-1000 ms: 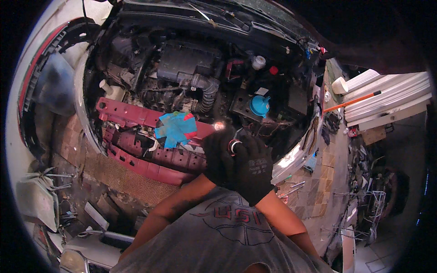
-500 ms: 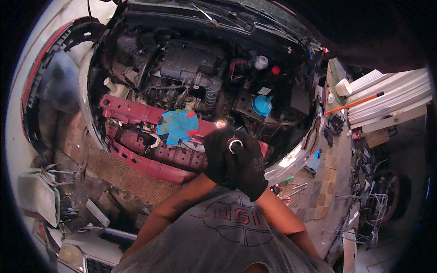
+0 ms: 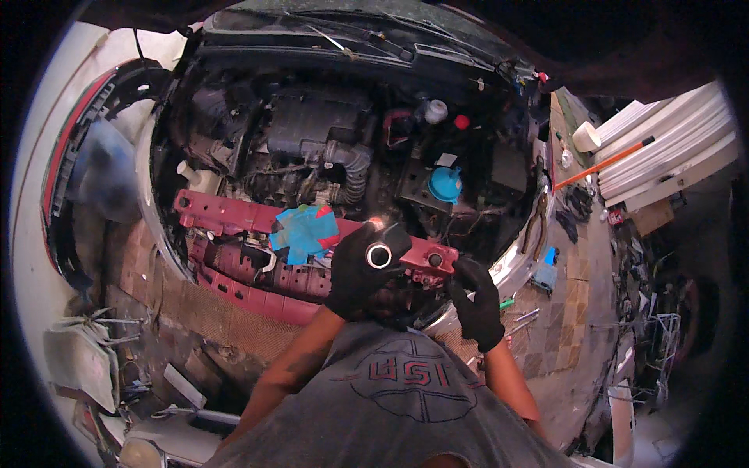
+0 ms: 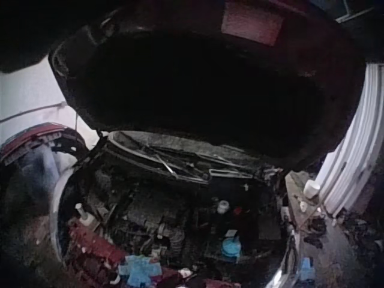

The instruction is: The person works on a car engine with the hood open, using a funnel to pour liquid into the engine. They then use a dipstick to check the fluid level, wiping it with a cloth before reinserting it. The person also handles a flashlight and a roll of tape.

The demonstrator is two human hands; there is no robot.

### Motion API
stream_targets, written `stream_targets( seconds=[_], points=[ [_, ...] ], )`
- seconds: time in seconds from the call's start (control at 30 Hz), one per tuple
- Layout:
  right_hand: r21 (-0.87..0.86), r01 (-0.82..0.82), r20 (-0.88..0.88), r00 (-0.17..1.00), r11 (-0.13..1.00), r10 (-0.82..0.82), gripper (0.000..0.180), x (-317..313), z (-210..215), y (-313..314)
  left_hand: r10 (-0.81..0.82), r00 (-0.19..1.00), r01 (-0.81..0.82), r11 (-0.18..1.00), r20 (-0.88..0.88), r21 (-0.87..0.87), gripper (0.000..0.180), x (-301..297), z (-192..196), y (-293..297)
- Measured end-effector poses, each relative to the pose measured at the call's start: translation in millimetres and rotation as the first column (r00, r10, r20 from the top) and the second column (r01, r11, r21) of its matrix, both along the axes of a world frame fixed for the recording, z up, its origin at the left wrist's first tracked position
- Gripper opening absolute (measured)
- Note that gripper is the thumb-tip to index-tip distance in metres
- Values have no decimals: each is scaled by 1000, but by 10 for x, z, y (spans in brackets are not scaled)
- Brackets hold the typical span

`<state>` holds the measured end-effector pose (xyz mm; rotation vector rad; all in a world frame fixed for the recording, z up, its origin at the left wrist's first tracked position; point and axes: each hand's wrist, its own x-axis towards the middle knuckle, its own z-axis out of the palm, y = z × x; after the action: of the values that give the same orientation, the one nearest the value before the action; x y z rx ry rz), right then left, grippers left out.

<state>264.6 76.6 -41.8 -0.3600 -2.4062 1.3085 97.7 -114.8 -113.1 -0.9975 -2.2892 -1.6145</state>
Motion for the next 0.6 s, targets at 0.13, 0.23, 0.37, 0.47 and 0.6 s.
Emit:
stream_targets(
  seconds=[0.13, 0.23, 0.37, 0.47, 0.6],
  points=[
    [-349, 99, 121, 991, 932, -60, 37, 291, -589, 47, -48, 995, 40, 995, -83, -96, 83, -101, -74, -51],
    [-362, 137, 168, 983, 922, -81, 43, 277, -638, -175, -15, 1000, 12, 993, -25, -114, 83, -106, -179, -68],
    [-545, 199, 252, 965, 815, -68, 47, 270, -781, -341, -154, 987, 155, 988, -35, -1, 77, -81, 47, -177],
    [-588, 102, 129, 991, 802, -31, 48, 217, -819, -470, -289, 950, 295, 955, 122, -37, 69, -13, 254, -250],
    [-872, 84, 88, 996, 482, -15, 54, 77, -563, -674, -437, 885, 434, 899, 161, 53, 82, 53, 618, -232]
  ],
)
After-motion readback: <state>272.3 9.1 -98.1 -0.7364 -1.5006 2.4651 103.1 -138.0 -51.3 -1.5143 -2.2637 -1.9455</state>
